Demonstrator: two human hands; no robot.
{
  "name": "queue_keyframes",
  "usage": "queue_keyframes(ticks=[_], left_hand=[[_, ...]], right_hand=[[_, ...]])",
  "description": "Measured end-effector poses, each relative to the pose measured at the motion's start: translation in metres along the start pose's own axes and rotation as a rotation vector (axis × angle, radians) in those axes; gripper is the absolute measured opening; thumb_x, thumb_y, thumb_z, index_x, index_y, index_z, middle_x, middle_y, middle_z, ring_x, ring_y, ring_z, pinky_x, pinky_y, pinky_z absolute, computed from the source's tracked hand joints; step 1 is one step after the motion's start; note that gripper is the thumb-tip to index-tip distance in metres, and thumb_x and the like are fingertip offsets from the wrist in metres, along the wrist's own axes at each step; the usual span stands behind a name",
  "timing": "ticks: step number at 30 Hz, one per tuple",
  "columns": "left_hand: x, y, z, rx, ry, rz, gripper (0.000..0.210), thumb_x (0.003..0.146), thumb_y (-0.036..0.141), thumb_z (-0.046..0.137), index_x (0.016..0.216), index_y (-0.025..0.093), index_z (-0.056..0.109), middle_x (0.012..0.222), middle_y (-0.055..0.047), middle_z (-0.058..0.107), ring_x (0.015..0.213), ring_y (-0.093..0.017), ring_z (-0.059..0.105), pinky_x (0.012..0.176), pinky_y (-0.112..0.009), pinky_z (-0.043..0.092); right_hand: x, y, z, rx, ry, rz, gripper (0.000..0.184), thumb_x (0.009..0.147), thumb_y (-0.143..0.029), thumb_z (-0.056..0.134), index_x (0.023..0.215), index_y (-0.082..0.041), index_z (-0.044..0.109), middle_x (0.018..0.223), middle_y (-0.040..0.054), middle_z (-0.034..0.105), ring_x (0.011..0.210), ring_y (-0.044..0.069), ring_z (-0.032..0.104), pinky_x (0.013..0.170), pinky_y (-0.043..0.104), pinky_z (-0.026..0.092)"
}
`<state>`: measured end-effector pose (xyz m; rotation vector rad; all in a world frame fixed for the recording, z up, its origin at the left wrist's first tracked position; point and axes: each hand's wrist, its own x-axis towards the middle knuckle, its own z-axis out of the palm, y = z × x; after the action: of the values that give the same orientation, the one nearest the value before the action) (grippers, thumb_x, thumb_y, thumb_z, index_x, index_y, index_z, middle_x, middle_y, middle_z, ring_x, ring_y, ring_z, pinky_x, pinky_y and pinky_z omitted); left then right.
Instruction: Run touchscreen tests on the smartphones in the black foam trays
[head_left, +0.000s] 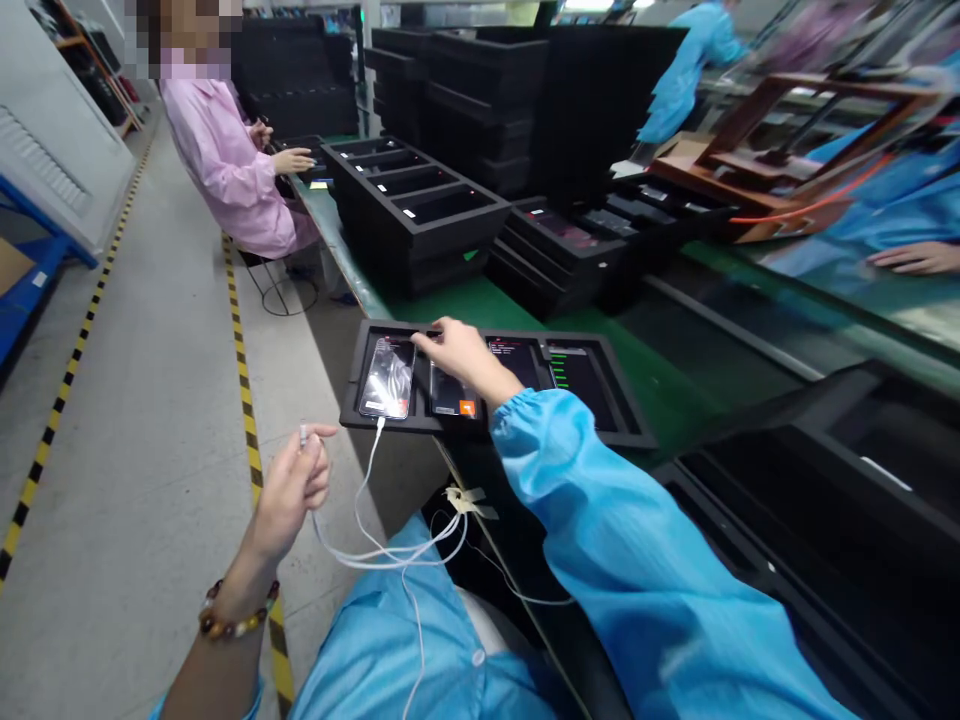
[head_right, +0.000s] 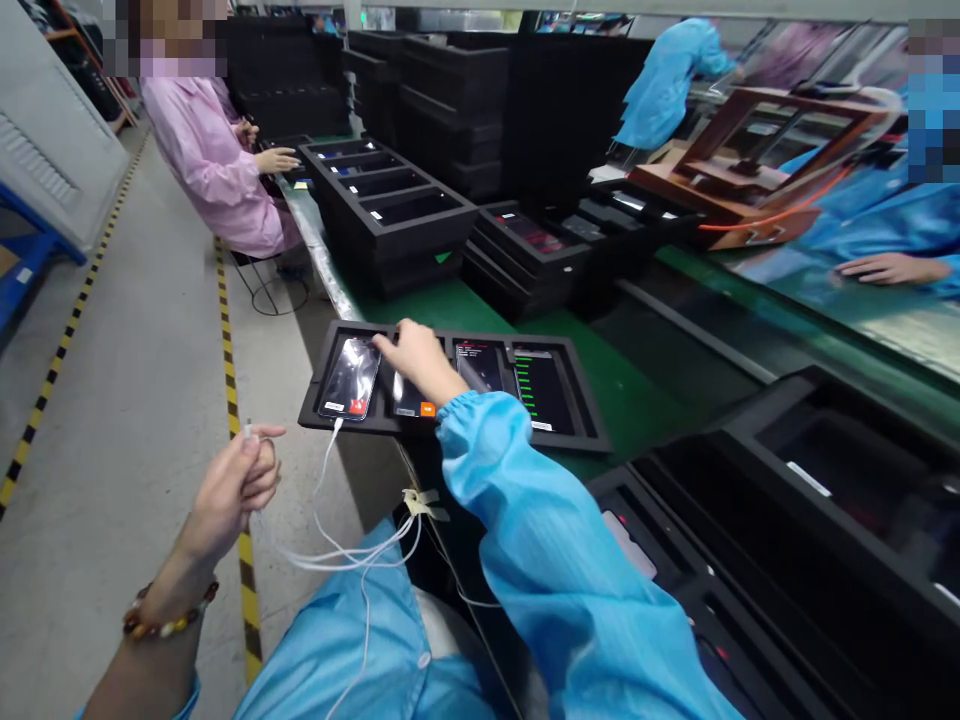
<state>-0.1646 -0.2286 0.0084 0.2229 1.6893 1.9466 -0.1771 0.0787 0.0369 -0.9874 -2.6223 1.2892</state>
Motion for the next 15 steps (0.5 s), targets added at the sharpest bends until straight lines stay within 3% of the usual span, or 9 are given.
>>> queue_keyframes(ticks=[2, 4, 6, 10, 15], left_hand=[[-0.007, 0.005, 0.012, -0.063, -0.206, -0.138, 0.069, 0.081, 0.076, 0.089, 0.116, 0.020, 0.070, 0.070, 0.011, 0.037, 0.052, -0.006, 0.021, 0.043, -0.014, 0.017], [-0.010, 0.000, 0.033, -0.095, -0.393, -0.263, 0.069, 0.082, 0.075, 0.088, 0.117, 0.018, 0.071, 0.072, 0.010, 0.037, 0.054, -0.006, 0.021, 0.043, -0.015, 0.015], [-0.009, -0.013, 0.059, -0.105, -0.506, -0.344, 0.075, 0.081, 0.079, 0.087, 0.117, 0.015, 0.073, 0.071, 0.010, 0.035, 0.055, -0.006, 0.020, 0.044, -0.016, 0.015], [0.005, -0.044, 0.099, -0.073, -0.486, -0.335, 0.089, 0.074, 0.086, 0.085, 0.124, 0.014, 0.071, 0.067, 0.012, 0.031, 0.053, -0.007, 0.018, 0.043, -0.018, 0.014], [0.024, -0.066, 0.110, -0.041, -0.390, -0.288, 0.087, 0.077, 0.088, 0.078, 0.125, 0.017, 0.069, 0.060, 0.014, 0.031, 0.048, -0.007, 0.016, 0.042, -0.020, 0.009]], right_hand=[[0.001, 0.014, -0.014, -0.119, 0.065, 0.034, 0.044, 0.106, -0.040, 0.074, 0.137, -0.009, 0.068, 0.148, 0.0284, 0.066, 0.150, 0.043, 0.055, 0.123, 0.050, 0.044], [0.003, 0.027, -0.020, -0.206, 0.086, 0.075, 0.044, 0.105, -0.040, 0.074, 0.133, -0.007, 0.068, 0.141, 0.0314, 0.068, 0.143, 0.045, 0.061, 0.118, 0.050, 0.048], [0.005, 0.037, -0.019, -0.257, 0.094, 0.094, 0.048, 0.103, -0.044, 0.078, 0.132, -0.007, 0.067, 0.135, 0.0303, 0.071, 0.137, 0.043, 0.066, 0.112, 0.046, 0.052], [0.016, 0.043, -0.013, -0.267, 0.116, 0.119, 0.059, 0.100, -0.054, 0.079, 0.135, -0.008, 0.063, 0.129, 0.0271, 0.074, 0.122, 0.037, 0.074, 0.097, 0.038, 0.057], [0.035, 0.046, -0.016, -0.220, 0.113, 0.133, 0.054, 0.091, -0.054, 0.087, 0.119, -0.010, 0.069, 0.111, 0.0222, 0.078, 0.106, 0.034, 0.077, 0.084, 0.035, 0.058]])
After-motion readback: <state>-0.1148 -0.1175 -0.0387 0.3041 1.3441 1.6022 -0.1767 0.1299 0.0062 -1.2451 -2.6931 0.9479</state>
